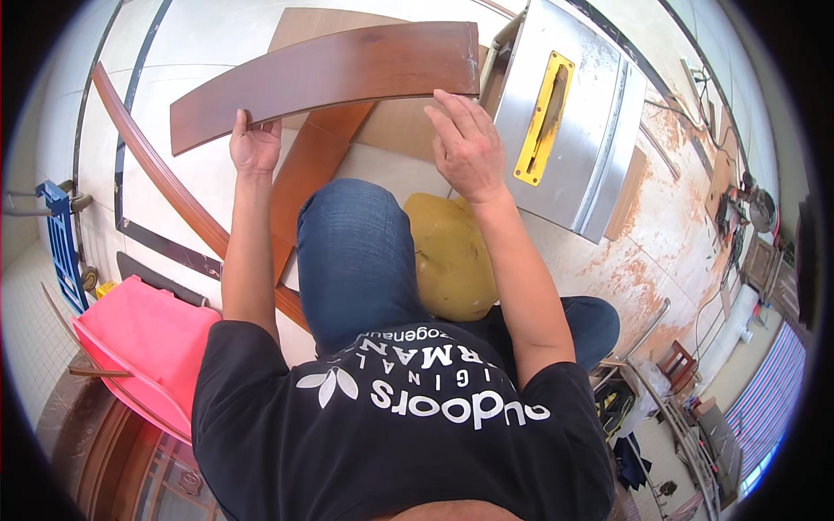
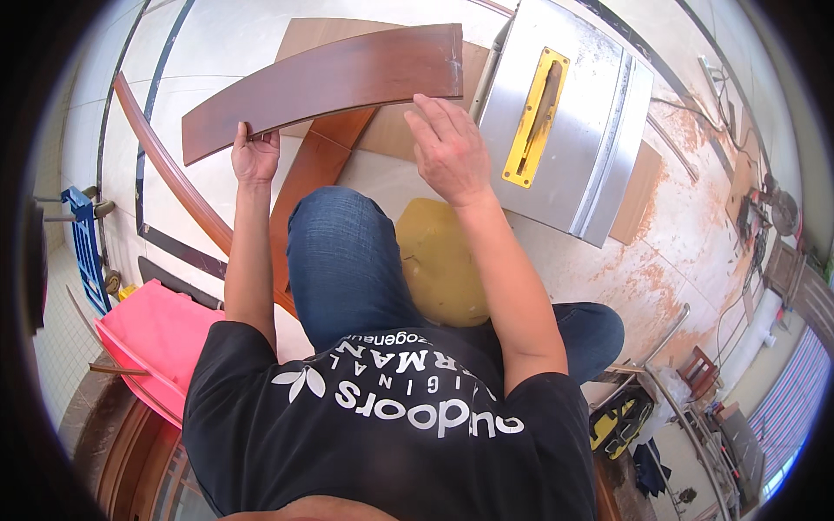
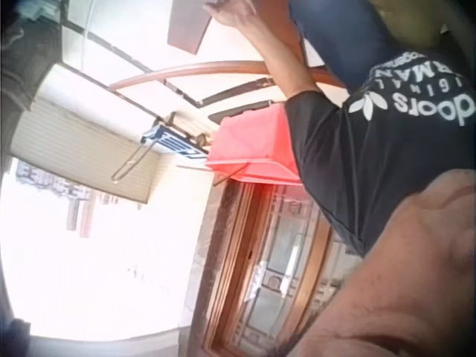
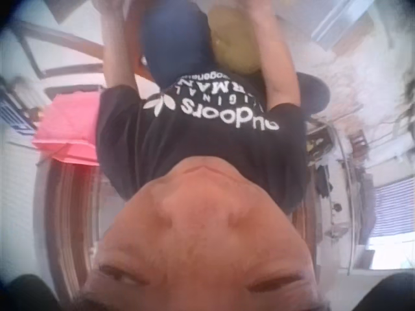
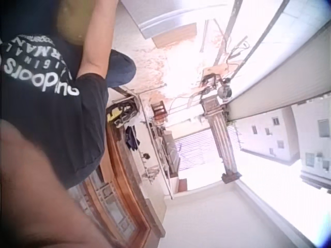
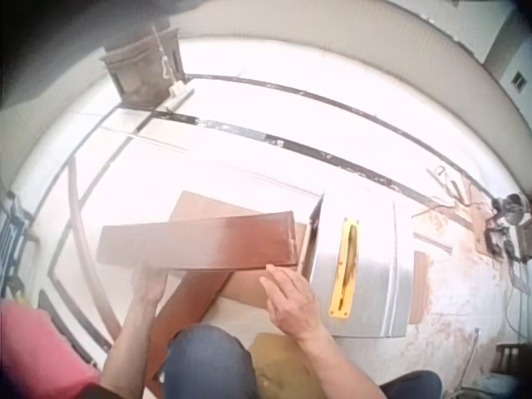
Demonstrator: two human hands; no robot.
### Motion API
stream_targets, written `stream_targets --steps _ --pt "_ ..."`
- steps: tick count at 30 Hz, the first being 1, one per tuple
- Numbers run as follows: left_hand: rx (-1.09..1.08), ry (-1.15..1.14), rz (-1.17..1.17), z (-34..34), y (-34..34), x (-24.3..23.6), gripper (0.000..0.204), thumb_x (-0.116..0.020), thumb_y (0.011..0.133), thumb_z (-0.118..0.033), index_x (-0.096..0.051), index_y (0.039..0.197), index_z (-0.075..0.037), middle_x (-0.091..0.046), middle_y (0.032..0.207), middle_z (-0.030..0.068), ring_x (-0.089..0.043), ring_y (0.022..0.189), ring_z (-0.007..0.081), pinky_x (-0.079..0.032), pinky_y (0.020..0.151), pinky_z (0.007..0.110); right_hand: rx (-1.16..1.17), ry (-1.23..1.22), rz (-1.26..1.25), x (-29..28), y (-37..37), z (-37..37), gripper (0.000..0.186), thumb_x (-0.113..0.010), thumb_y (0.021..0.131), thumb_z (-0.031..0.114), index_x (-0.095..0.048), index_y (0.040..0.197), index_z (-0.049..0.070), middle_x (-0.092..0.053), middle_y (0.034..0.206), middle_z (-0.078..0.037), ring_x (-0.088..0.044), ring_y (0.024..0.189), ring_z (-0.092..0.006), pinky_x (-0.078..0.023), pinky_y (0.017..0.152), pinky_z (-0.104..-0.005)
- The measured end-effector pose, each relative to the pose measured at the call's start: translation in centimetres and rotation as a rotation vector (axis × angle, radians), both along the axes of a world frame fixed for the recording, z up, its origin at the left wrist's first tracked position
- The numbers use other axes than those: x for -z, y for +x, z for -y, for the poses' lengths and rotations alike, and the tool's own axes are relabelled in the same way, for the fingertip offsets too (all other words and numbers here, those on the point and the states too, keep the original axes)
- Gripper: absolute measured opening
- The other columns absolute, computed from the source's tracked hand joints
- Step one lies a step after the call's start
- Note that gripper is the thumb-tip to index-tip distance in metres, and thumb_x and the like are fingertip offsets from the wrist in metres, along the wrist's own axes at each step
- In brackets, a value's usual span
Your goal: Measure and cut wooden flooring planks using a table saw.
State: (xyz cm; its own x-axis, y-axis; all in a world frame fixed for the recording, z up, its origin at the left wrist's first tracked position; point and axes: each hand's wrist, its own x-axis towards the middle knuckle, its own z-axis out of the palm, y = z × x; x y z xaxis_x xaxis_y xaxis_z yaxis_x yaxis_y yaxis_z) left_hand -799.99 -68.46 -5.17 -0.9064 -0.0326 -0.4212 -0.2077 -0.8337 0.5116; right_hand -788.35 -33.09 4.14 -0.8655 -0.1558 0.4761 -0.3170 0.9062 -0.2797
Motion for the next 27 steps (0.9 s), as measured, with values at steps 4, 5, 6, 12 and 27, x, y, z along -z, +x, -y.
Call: stream_targets --steps 4,5,6,12,27 --pt "-0.314 -0.032 0.058 5.6 -1.7 3.9 0.032 -0.037 0.108 -0.025 -0.053 0.122 -0.001 -0.055 0.129 0.014 -0.053 0.122 0.0337 -0.049 0.108 0.048 -0.095 -0.085 0.167 -0.4 -0.3 0.6 0.032 -0.065 0.079 0.001 -0.069 0.11 0.008 -0.07 0.112 -0.006 -0.067 0.097 -0.0249 -0.055 0.084 -0.0347" --pt "-0.364 -0.033 0.08 7.5 -2.4 5.6 0.033 -0.037 0.108 -0.026 -0.052 0.123 0.0 -0.056 0.127 0.0149 -0.052 0.123 0.036 -0.048 0.109 0.051 -0.1 -0.073 0.156 -0.5 -0.5 0.8 0.03 -0.065 0.08 0.002 -0.069 0.109 0.008 -0.07 0.109 -0.006 -0.068 0.092 -0.0247 -0.056 0.08 -0.0343" --pt "-0.379 -0.029 0.089 8.2 -2.7 7.2 0.033 -0.037 0.108 -0.026 -0.052 0.123 0.0 -0.056 0.127 0.0149 -0.052 0.123 0.036 -0.048 0.109 0.051 -0.094 -0.052 0.144 -0.3 -0.7 0.7 0.028 -0.064 0.081 0.002 -0.069 0.108 0.008 -0.071 0.105 -0.006 -0.069 0.088 -0.0245 -0.056 0.076 -0.0339" --pt "-0.558 -0.021 0.3 15.0 -2.0 12.5 0.033 -0.038 0.108 -0.026 -0.052 0.126 -0.001 -0.057 0.133 0.0137 -0.053 0.126 0.0363 -0.048 0.107 0.052 -0.102 -0.009 0.213 0.4 -0.9 1.6 0.028 -0.065 0.078 0.003 -0.068 0.105 0.01 -0.072 0.098 -0.005 -0.069 0.084 -0.0226 -0.056 0.073 -0.0336" --pt "1.097 -2.297 -0.058 3.4 14.6 10.4 0.107 -0.072 0.08 -0.06 -0.014 0.159 -0.017 -0.025 0.153 0.0307 -0.028 0.142 0.0449 -0.025 0.11 0.063 -0.094 -0.05 0.139 0.7 -1.0 1.1 0.02 -0.066 0.073 0.002 -0.069 0.092 0.008 -0.072 0.085 -0.005 -0.069 0.073 -0.022 -0.055 0.064 -0.032"
